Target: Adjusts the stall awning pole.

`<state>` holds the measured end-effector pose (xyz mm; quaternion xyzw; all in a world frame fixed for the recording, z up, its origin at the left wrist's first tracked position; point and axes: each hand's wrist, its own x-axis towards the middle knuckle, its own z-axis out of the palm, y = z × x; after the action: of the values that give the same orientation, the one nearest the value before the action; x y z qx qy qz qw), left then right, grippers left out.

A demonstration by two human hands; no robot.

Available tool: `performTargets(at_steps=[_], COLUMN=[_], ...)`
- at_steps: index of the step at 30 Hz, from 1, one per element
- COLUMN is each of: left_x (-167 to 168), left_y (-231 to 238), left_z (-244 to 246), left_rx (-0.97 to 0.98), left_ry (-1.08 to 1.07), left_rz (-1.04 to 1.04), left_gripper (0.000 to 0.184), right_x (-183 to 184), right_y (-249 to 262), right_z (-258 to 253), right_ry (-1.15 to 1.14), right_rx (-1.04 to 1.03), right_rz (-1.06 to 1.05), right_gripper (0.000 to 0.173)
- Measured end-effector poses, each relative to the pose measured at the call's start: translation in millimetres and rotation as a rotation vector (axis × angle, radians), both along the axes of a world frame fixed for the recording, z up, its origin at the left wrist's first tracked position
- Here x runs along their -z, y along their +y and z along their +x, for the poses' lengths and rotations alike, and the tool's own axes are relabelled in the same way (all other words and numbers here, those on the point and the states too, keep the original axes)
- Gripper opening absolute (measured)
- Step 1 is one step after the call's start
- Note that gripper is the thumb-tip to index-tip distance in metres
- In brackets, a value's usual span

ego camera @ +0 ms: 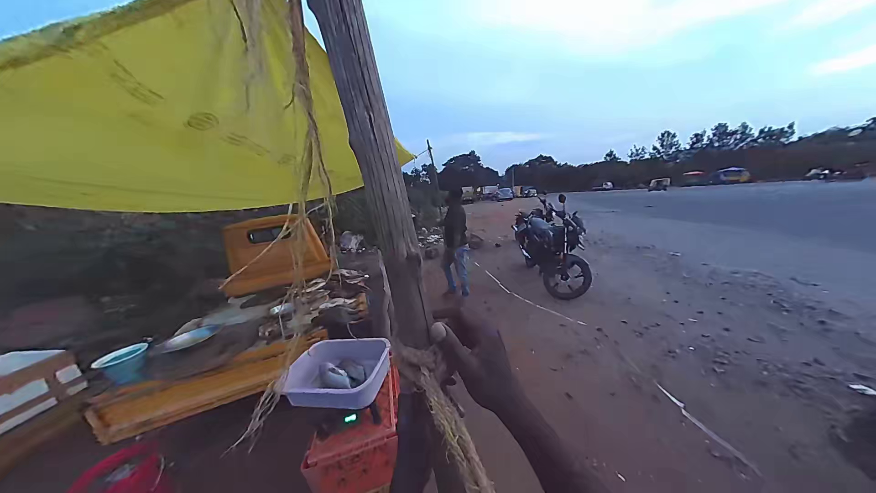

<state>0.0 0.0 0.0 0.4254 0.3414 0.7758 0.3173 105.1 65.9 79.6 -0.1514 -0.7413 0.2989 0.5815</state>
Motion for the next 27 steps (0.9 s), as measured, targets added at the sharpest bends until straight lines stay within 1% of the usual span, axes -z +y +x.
performTargets(at_steps=[2,3,5,6,7,8,9,11,13,14,15,16,17,18,19,20,21,22,24,27], left_x=[1,2,4,4,0,-13,-38,-100,-172,-209,-237,-261,-277,-287,-293,-294,-293,-292,-290,-293], left_y=[0,-1,0,5,13,20,22,26,29,34,52,71,82,83,75,63,54,50,43,12], left_z=[-4,-6,-15,-23,-36,-56,-76,-104,-116,-118,-129,-133,-128,-113,-91,-67,-53,-47,-46,-41], left_rx=[0.018,0.013,0.030,0.020,-0.018,0.015,0.046,0.036,0.017,0.066,0.177,0.283,0.358,0.374,0.324,0.225,0.158,0.109,0.053,-0.005], left_ry=[0.037,0.039,-0.021,-0.070,-0.068,0.000,0.105,0.320,0.506,0.565,0.633,0.653,0.606,0.505,0.412,0.352,0.313,0.296,0.300,0.326], left_rz=[0.030,0.018,-0.020,0.006,0.057,0.138,0.206,0.286,0.243,0.187,0.222,0.245,0.232,0.170,0.088,0.009,-0.035,-0.049,-0.049,0.017], left_gripper=[0.040,0.051,0.066,0.068,0.072,0.081,0.087,0.079,0.058,0.051,0.053,0.057,0.062,0.065,0.064,0.061,0.059,0.056,0.055,0.046], right_x=[-3,-2,2,4,7,9,11,11,11,11,12,11,11,10,6,1,-3,-6,-11,-21], right_y=[-1,-5,-11,-12,-13,-15,-18,-22,-21,-21,-20,-19,-18,-18,-20,-23,-25,-27,-35,-53], right_z=[1,0,-1,-1,-1,-1,-2,-4,-10,-14,-17,-18,-19,-19,-17,-15,-14,-14,-12,-11], right_ry=[-0.063,-0.084,-0.104,-0.106,-0.106,-0.105,-0.105,-0.105,-0.077,-0.055,-0.034,-0.030,-0.045,-0.073,-0.106,-0.141,-0.156,-0.175,-0.223,-0.373], right_rx=[0.030,0.055,0.098,0.103,0.100,0.103,0.119,0.178,0.222,0.233,0.239,0.242,0.230,0.203,0.162,0.120,0.099,0.093,0.145,0.304], right_rz=[0.012,0.011,-0.015,-0.031,-0.046,-0.057,-0.063,-0.055,-0.051,-0.058,-0.056,-0.051,-0.058,-0.085,-0.133,-0.192,-0.237,-0.265,-0.263,-0.170], right_gripper=[0.046,0.047,0.049,0.049,0.049,0.050,0.049,0.046,0.041,0.039,0.038,0.039,0.040,0.043,0.045,0.044,0.039,0.036,0.035,0.045])
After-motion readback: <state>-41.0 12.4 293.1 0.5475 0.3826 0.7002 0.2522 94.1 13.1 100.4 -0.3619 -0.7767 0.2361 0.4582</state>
